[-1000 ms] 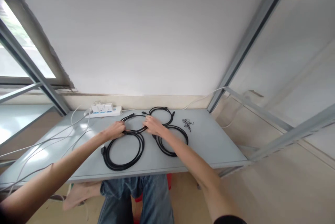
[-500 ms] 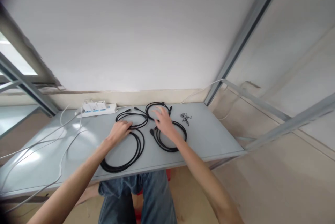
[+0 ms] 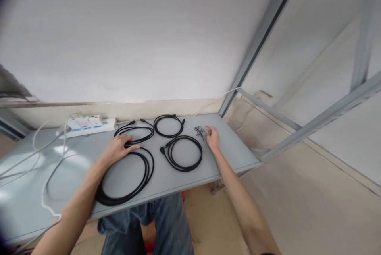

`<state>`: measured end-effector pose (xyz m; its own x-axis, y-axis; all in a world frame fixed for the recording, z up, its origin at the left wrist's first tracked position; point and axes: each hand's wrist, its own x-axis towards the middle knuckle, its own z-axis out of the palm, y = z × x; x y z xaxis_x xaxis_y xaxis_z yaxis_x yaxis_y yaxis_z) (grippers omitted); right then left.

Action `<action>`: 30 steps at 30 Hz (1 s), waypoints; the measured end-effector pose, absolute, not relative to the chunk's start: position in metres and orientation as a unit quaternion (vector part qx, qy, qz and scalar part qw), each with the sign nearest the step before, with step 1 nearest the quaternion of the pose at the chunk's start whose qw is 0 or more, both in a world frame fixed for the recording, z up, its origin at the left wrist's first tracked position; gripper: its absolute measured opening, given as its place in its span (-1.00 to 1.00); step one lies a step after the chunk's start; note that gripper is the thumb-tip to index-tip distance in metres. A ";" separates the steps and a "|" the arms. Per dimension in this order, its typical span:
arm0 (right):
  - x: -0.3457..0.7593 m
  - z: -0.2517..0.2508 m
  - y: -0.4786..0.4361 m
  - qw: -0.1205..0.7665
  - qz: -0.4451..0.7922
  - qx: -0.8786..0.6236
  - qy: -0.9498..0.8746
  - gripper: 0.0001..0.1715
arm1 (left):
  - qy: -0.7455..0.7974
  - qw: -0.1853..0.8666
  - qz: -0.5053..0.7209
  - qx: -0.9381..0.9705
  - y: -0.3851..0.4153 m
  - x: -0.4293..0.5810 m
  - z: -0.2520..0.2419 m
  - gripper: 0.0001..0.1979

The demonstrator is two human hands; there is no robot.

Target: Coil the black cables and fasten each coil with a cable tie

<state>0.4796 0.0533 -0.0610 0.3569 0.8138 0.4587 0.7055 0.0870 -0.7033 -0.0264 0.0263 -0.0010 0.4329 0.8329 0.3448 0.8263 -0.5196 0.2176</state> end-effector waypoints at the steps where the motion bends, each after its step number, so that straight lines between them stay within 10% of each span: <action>1: 0.480 -0.061 0.057 0.476 0.051 -0.676 -0.561 -0.56 | 0.483 0.001 0.207 0.851 0.024 -0.024 -0.001 -0.48; 30: 0.480 -0.057 0.062 0.636 0.058 -0.644 -0.422 -0.48 | 0.520 -0.055 0.177 0.833 0.006 -0.005 -0.005 -0.42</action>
<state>0.4802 0.0616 -0.0565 0.6366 0.6175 0.4621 0.4699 0.1645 -0.8672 -0.0049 0.0064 -0.0052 0.3954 0.8481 0.3527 0.8869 -0.4523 0.0935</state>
